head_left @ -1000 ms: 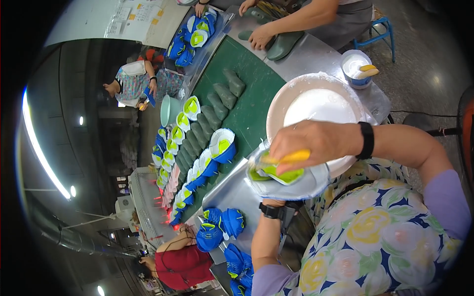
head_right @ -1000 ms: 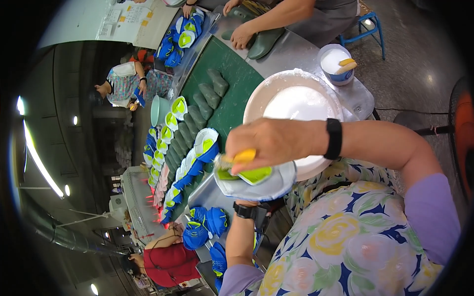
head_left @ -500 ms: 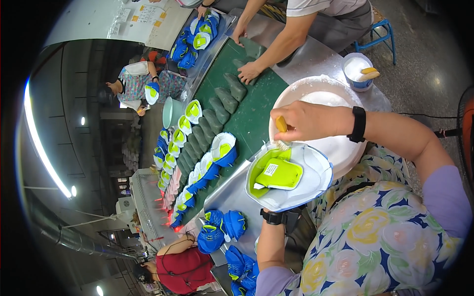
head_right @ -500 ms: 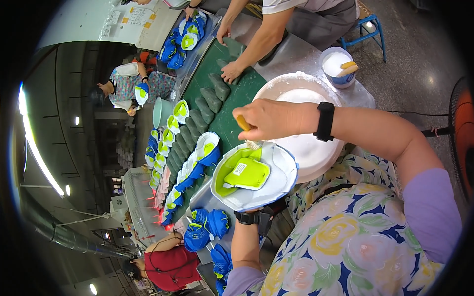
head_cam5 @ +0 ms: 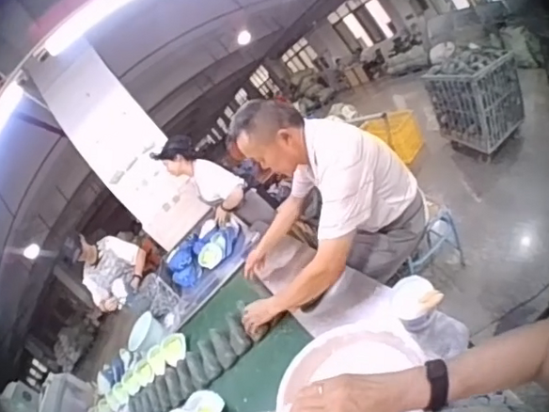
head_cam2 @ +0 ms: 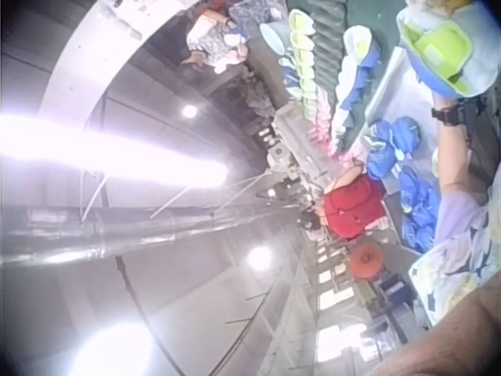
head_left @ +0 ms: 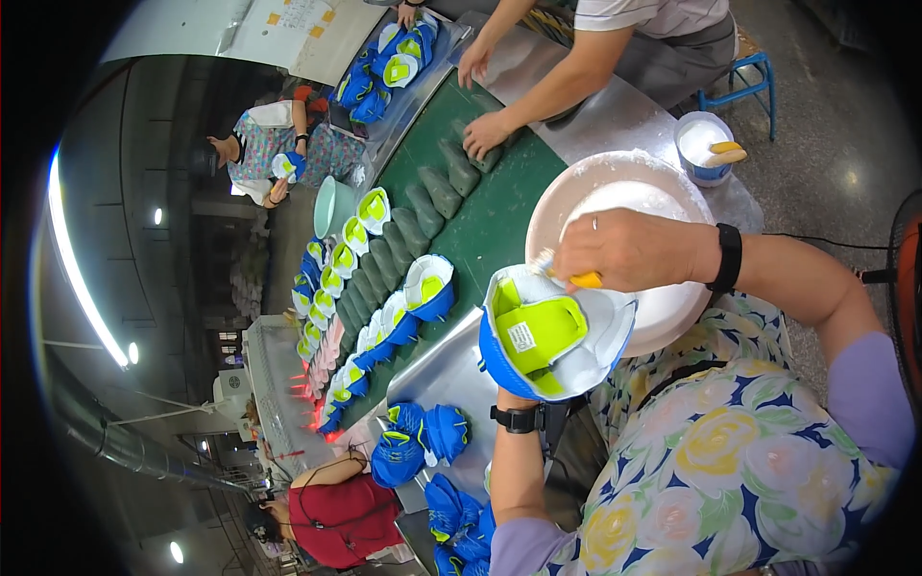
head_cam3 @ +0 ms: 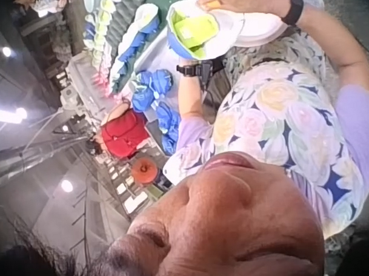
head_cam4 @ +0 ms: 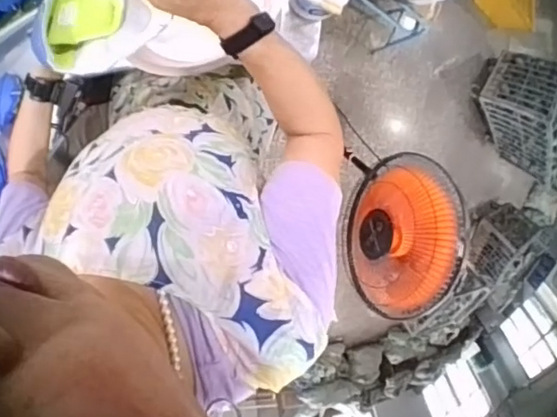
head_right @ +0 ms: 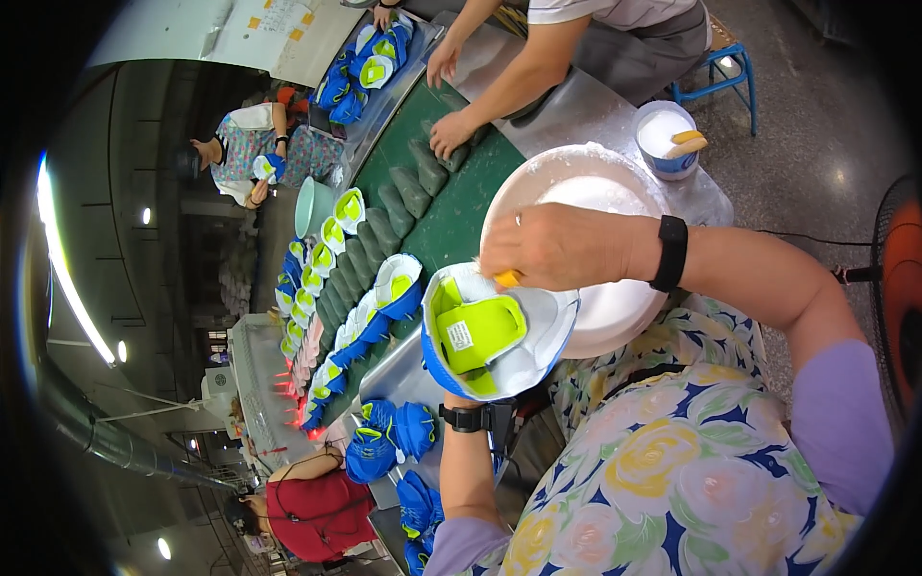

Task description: The recorder is using a brush to apply a white adhesive to the interior edges and components of blue and yellow shoe uppers in a factory assembly line.

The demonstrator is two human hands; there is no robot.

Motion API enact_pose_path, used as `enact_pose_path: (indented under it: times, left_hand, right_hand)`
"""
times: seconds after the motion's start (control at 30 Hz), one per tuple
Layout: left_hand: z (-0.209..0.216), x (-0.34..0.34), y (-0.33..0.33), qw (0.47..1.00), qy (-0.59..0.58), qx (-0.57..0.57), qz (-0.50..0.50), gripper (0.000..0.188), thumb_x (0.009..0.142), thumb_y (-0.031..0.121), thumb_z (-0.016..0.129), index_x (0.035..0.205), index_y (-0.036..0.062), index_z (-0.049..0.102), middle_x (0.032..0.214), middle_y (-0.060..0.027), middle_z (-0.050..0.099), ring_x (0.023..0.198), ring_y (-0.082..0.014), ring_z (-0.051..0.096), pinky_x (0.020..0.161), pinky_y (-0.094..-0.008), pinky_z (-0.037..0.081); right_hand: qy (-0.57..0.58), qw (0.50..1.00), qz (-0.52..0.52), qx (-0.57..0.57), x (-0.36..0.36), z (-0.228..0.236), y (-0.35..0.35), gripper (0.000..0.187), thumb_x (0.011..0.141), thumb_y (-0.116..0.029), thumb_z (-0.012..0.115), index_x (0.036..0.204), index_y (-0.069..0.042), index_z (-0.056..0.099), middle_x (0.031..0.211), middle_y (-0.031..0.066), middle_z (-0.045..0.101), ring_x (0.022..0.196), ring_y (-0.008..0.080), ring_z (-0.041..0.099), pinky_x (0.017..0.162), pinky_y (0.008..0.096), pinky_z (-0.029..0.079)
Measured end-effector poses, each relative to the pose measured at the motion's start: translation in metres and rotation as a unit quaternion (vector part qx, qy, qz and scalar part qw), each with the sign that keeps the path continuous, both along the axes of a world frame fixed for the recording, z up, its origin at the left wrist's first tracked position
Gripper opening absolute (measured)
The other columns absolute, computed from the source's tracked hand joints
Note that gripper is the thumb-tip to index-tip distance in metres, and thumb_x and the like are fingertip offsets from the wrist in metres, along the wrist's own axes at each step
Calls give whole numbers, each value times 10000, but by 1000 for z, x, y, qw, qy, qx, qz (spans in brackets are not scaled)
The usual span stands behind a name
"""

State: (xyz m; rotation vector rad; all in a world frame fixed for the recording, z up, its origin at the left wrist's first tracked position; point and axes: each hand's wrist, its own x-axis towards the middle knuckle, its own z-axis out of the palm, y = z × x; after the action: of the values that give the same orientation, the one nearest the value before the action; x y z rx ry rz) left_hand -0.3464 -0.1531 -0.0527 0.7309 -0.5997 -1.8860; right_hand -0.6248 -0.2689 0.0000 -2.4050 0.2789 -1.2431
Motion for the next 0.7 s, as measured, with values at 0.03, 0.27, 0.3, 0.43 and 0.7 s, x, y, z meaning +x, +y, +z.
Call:
enact_pose_path:
  times: [0.03,0.27,0.3,0.43,0.7]
  left_hand:
    - [0,-1,-3,1000,8,-1,-4,534,1002,429,503,1414,91,472,1420,-146,526,1280,-304,530,1068,-503,454]
    - [6,4,-1,997,70,-5,-10,525,1002,417,514,1409,88,478,1412,-146,532,1276,-302,532,1064,-503,456]
    - [7,1,-9,997,78,-6,-16,523,1001,415,515,1408,88,479,1411,-145,533,1275,-301,532,1063,-503,456]
    - [1,-19,-21,993,111,-6,-46,518,1001,408,521,1405,86,482,1406,-145,537,1273,-300,533,1061,-502,458]
    - [-3,-11,-3,972,-167,-147,78,479,990,350,556,1378,75,505,1370,-142,560,1250,-296,544,1039,-488,468]
  right_hand:
    - [1,1000,-1,-1,-6,-4,4,91,865,-149,658,910,-85,611,906,83,645,894,255,639,777,363,523]
    - [-47,997,-45,44,-27,-9,0,248,856,-204,752,893,-60,555,845,98,616,766,297,628,679,389,507]
    - [-46,997,-49,44,-18,-1,-1,248,856,-204,752,893,-60,555,845,98,616,766,297,628,679,389,507]
    - [-73,983,-12,168,2,15,-12,301,866,-210,756,884,-43,506,806,138,617,683,331,631,609,391,484]
    - [116,911,-171,356,-21,3,-11,370,809,-280,786,778,37,596,614,148,608,519,228,579,510,378,436]
